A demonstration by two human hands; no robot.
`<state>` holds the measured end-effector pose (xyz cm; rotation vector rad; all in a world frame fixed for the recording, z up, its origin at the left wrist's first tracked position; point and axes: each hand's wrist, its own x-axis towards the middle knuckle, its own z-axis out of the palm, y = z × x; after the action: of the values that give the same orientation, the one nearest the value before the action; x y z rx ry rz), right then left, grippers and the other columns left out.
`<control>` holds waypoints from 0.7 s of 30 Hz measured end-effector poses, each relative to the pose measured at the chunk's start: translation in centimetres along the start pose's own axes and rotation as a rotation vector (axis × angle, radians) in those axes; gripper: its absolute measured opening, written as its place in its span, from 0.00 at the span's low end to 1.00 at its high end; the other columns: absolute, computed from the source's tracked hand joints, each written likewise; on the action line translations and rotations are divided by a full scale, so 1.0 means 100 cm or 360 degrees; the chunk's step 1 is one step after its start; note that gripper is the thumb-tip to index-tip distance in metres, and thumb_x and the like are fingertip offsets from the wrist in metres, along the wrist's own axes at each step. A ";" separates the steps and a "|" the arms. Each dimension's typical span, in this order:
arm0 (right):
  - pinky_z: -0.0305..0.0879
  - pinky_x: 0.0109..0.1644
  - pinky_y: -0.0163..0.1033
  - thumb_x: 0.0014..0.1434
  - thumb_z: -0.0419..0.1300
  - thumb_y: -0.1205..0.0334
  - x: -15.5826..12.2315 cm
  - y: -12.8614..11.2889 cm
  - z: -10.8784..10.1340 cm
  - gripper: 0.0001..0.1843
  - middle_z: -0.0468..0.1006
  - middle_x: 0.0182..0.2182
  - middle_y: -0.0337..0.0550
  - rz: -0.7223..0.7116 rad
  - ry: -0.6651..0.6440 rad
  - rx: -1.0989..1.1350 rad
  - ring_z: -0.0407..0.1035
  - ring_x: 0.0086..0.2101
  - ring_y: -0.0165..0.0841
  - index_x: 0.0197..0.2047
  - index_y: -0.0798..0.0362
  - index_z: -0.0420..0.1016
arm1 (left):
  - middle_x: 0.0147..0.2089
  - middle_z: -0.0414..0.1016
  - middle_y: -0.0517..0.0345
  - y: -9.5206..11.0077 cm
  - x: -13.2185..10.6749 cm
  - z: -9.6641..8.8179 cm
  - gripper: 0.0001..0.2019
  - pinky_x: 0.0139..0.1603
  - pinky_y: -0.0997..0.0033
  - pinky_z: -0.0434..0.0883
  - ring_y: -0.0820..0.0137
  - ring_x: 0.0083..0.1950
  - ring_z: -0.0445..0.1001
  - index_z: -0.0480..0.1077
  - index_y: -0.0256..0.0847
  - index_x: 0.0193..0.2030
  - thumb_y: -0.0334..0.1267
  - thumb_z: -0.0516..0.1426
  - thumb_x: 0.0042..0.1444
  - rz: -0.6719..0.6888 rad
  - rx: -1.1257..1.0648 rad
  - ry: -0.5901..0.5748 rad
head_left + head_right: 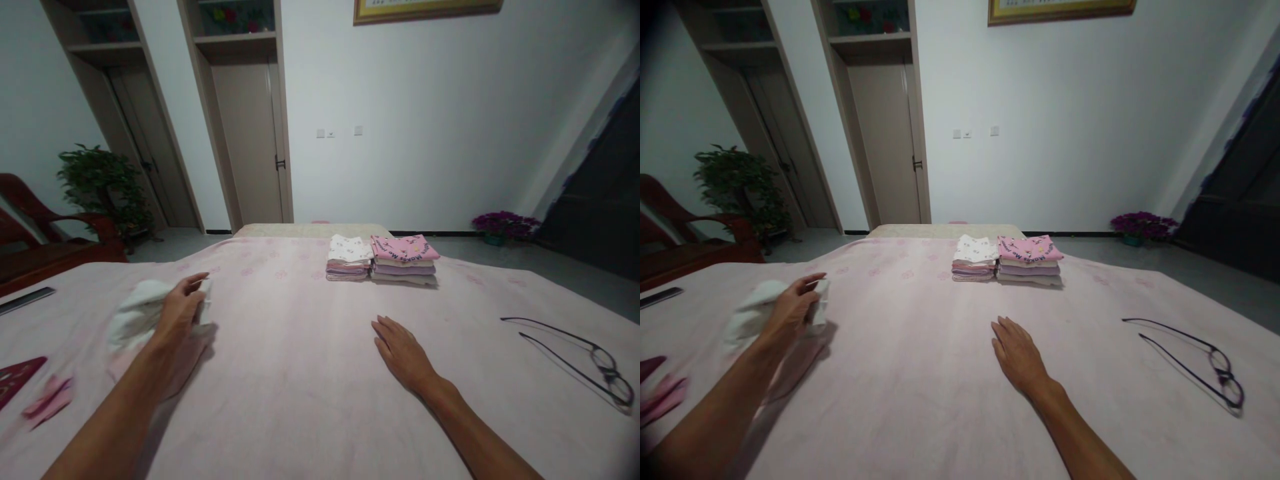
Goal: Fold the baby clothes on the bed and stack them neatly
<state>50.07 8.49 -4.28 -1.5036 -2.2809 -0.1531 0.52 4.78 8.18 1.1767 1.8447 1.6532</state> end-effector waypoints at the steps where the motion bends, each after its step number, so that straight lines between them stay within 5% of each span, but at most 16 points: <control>1: 0.56 0.68 0.51 0.68 0.47 0.56 0.000 0.001 0.000 0.24 0.69 0.63 0.50 0.0002 0.0004 0.0015 0.61 0.63 0.41 0.61 0.53 0.72 | 0.50 0.74 0.55 0.013 -0.014 0.020 0.31 0.20 0.80 0.58 0.79 0.24 0.63 0.69 0.42 0.58 0.35 0.56 0.41 0.0032 -0.0138 -0.0119; 5: 0.56 0.68 0.53 0.67 0.48 0.56 -0.001 0.003 -0.002 0.24 0.69 0.62 0.50 0.0017 0.0009 0.0097 0.62 0.63 0.42 0.61 0.53 0.72 | 0.46 0.76 0.57 0.050 -0.089 0.083 0.26 0.28 0.80 0.66 0.75 0.32 0.71 0.71 0.43 0.55 0.33 0.58 0.46 0.0104 -0.0383 -0.1002; 7: 0.57 0.68 0.53 0.67 0.47 0.56 -0.002 0.004 -0.002 0.24 0.70 0.62 0.51 0.0025 0.0012 0.0155 0.62 0.62 0.41 0.60 0.54 0.73 | 0.46 0.78 0.56 0.059 -0.124 0.099 0.23 0.34 0.76 0.71 0.71 0.37 0.75 0.73 0.45 0.56 0.35 0.58 0.50 0.0231 -0.0303 -0.1644; 9: 0.57 0.67 0.52 0.67 0.48 0.56 -0.002 0.006 -0.002 0.23 0.71 0.61 0.50 0.0030 0.0024 0.0231 0.63 0.62 0.41 0.59 0.54 0.74 | 0.51 0.78 0.55 0.062 -0.144 0.107 0.18 0.45 0.70 0.73 0.67 0.46 0.77 0.76 0.46 0.52 0.36 0.58 0.55 0.0460 -0.0155 -0.2008; 11: 0.58 0.67 0.51 0.67 0.48 0.56 -0.003 0.008 -0.001 0.22 0.72 0.60 0.49 0.0037 0.0043 0.0321 0.64 0.61 0.40 0.57 0.53 0.76 | 0.53 0.78 0.55 0.057 -0.143 0.108 0.14 0.53 0.67 0.71 0.65 0.52 0.75 0.77 0.45 0.49 0.37 0.57 0.57 0.0602 0.0051 -0.1919; 16: 0.61 0.65 0.50 0.67 0.48 0.56 -0.002 0.009 -0.001 0.21 0.77 0.55 0.48 0.0094 0.0074 0.0532 0.67 0.58 0.39 0.51 0.51 0.79 | 0.56 0.77 0.50 0.019 -0.081 0.102 0.18 0.57 0.62 0.68 0.59 0.55 0.74 0.76 0.41 0.52 0.45 0.53 0.61 0.0572 0.0615 -0.1051; 21: 0.60 0.63 0.53 0.65 0.50 0.55 0.000 -0.006 -0.009 0.20 0.78 0.54 0.49 0.0157 0.0089 0.0632 0.68 0.56 0.42 0.49 0.50 0.81 | 0.51 0.78 0.43 -0.013 -0.038 0.098 0.21 0.49 0.60 0.68 0.53 0.52 0.74 0.75 0.40 0.49 0.53 0.52 0.61 0.0501 0.1324 -0.0906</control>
<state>49.79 7.94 -3.40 -1.3761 -2.0362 0.2674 9.72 7.84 3.85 2.0802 2.0373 0.4872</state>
